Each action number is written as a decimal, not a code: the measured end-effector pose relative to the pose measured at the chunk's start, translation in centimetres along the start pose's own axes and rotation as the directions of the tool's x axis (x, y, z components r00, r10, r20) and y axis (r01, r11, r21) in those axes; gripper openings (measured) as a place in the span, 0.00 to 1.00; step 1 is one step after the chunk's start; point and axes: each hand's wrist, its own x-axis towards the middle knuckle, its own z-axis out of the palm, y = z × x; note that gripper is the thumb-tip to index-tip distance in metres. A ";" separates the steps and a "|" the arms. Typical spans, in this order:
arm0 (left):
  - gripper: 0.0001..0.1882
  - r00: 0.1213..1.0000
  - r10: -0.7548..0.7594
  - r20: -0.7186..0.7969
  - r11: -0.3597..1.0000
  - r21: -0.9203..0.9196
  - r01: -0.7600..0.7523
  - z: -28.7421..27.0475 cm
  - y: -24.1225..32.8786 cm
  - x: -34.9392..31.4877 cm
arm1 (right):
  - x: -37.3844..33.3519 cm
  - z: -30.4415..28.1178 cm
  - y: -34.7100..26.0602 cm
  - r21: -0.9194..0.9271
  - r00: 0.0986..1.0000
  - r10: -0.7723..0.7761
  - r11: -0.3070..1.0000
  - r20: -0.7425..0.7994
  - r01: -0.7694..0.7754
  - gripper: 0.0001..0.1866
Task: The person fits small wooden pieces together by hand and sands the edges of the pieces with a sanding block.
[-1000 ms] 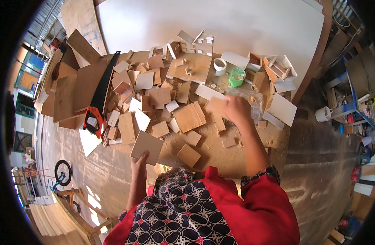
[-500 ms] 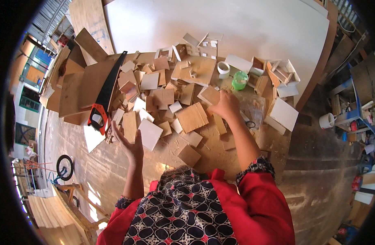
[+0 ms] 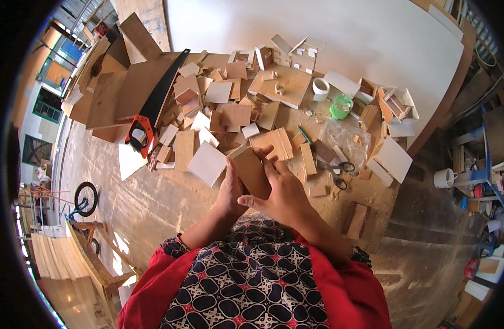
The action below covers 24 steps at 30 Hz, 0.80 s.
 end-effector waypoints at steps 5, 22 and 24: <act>0.43 0.980 -0.196 -0.030 0.922 -0.345 0.174 -0.8 0.9 -0.3 | -0.9 -4.1 -1.2 0.042 0.976 -0.186 0.982 0.110 0.182 0.44; 0.43 0.948 -0.293 0.126 0.845 -0.429 0.318 -0.7 4.3 -1.5 | -1.1 -1.2 -1.4 0.014 0.941 -0.329 0.944 0.078 0.329 0.32; 0.43 0.949 -0.294 0.117 0.835 -0.452 0.314 -0.8 4.3 -1.6 | -0.9 -0.6 -1.5 -0.006 0.941 -0.331 0.943 0.068 0.333 0.32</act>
